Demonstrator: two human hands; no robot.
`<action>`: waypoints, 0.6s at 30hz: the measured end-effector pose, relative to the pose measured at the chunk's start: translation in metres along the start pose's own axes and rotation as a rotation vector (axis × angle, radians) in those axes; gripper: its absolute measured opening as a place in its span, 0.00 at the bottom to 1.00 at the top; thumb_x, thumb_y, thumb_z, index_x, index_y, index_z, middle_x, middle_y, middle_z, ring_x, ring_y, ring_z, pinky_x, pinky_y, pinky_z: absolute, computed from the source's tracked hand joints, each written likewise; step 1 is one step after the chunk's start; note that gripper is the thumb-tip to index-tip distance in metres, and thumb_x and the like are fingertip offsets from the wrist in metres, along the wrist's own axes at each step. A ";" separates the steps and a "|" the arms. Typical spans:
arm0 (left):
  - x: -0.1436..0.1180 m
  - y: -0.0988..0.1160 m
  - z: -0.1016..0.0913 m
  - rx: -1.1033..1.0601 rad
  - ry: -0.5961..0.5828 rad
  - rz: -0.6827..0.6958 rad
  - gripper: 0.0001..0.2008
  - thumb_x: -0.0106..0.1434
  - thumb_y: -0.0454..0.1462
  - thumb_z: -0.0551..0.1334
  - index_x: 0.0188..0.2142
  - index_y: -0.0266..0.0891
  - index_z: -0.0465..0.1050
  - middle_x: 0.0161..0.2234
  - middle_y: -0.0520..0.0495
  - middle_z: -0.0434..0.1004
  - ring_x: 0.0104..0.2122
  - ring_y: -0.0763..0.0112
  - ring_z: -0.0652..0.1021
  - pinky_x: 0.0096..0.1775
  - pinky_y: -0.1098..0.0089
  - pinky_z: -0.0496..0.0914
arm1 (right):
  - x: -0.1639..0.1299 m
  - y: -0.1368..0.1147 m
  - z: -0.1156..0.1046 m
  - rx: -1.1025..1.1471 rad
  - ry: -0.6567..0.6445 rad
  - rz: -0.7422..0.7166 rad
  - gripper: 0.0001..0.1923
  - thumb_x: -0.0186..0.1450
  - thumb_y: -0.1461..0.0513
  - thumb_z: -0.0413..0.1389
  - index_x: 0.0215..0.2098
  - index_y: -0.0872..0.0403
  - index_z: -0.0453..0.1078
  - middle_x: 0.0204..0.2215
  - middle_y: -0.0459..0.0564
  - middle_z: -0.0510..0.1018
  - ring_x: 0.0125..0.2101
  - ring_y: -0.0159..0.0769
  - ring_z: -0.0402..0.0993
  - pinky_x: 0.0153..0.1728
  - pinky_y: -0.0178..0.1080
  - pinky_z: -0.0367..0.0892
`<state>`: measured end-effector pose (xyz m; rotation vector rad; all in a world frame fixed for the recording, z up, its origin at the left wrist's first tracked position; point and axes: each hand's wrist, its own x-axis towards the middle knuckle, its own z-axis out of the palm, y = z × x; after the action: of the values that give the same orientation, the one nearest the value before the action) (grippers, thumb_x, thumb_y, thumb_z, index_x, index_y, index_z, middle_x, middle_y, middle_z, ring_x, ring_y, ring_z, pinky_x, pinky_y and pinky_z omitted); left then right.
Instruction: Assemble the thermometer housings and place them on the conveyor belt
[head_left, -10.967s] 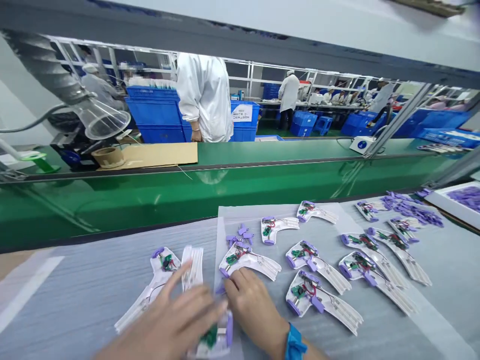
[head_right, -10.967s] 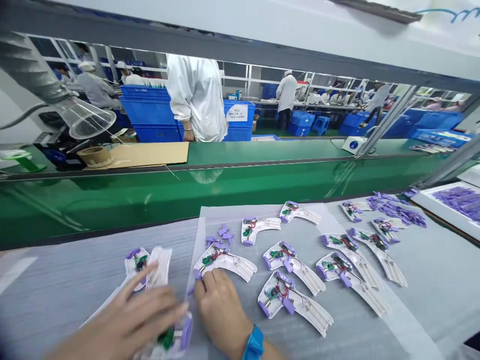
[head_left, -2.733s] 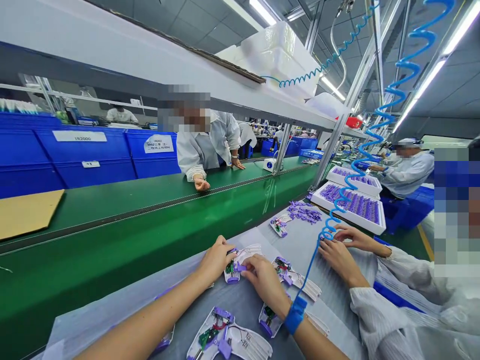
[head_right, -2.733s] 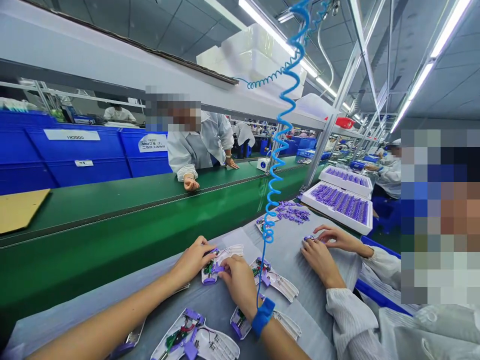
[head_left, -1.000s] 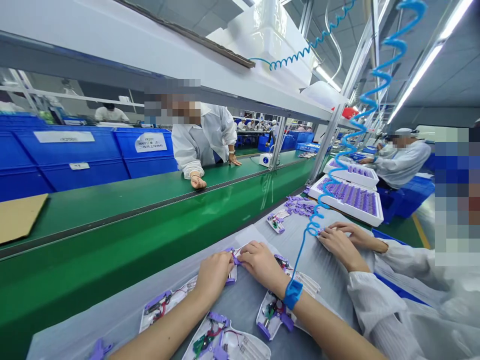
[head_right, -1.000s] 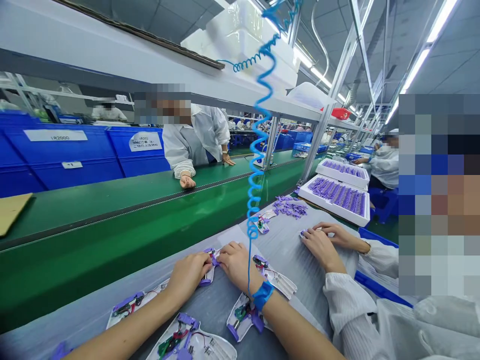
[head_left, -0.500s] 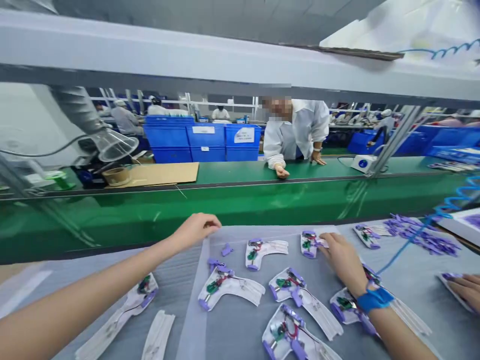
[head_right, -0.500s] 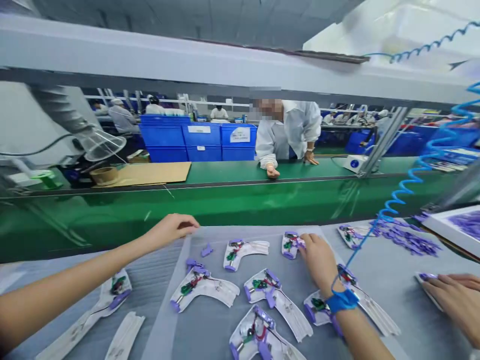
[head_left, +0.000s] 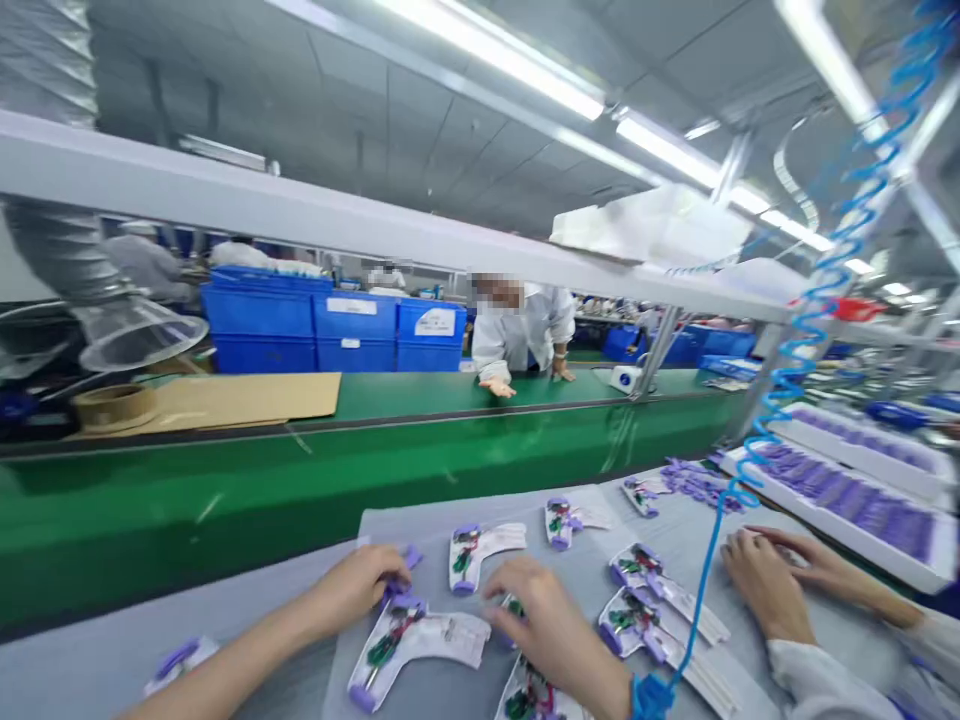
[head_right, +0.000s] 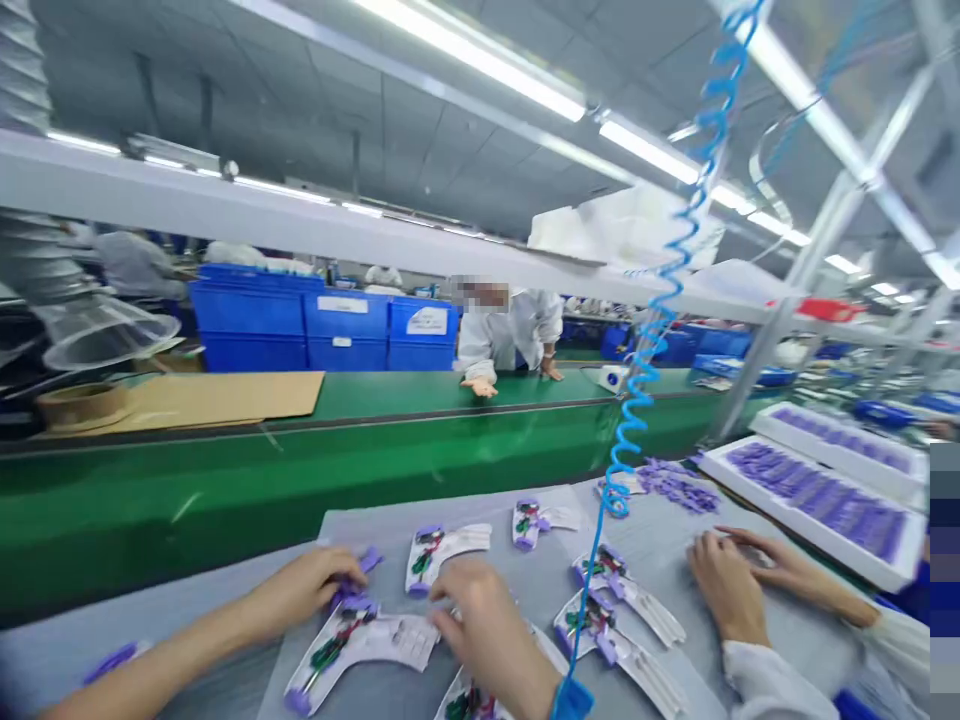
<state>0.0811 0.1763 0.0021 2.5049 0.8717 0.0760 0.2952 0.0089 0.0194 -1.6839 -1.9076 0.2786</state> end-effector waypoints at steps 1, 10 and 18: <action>0.005 -0.003 -0.002 0.009 0.020 -0.003 0.21 0.49 0.24 0.51 0.35 0.41 0.76 0.38 0.48 0.79 0.41 0.66 0.76 0.43 0.72 0.66 | -0.003 0.002 0.002 0.010 -0.010 0.026 0.07 0.58 0.69 0.60 0.34 0.53 0.73 0.34 0.45 0.78 0.38 0.33 0.73 0.39 0.30 0.64; 0.044 -0.011 0.007 -0.001 0.104 -0.050 0.12 0.38 0.27 0.57 0.24 0.38 0.72 0.30 0.48 0.73 0.32 0.60 0.73 0.35 0.68 0.63 | -0.008 0.032 0.001 0.018 0.036 -0.020 0.05 0.56 0.64 0.62 0.31 0.48 0.74 0.27 0.41 0.78 0.29 0.33 0.74 0.31 0.32 0.67; 0.045 0.021 0.011 -0.432 0.202 -0.043 0.13 0.54 0.45 0.57 0.33 0.38 0.70 0.28 0.49 0.72 0.26 0.66 0.73 0.29 0.69 0.67 | -0.084 0.138 -0.145 -0.029 0.463 -0.080 0.09 0.64 0.59 0.55 0.27 0.43 0.71 0.21 0.41 0.72 0.25 0.37 0.71 0.22 0.36 0.65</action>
<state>0.1309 0.1847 -0.0026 2.0963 0.8794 0.4603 0.4926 -0.0773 0.0432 -1.5226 -1.6283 -0.1615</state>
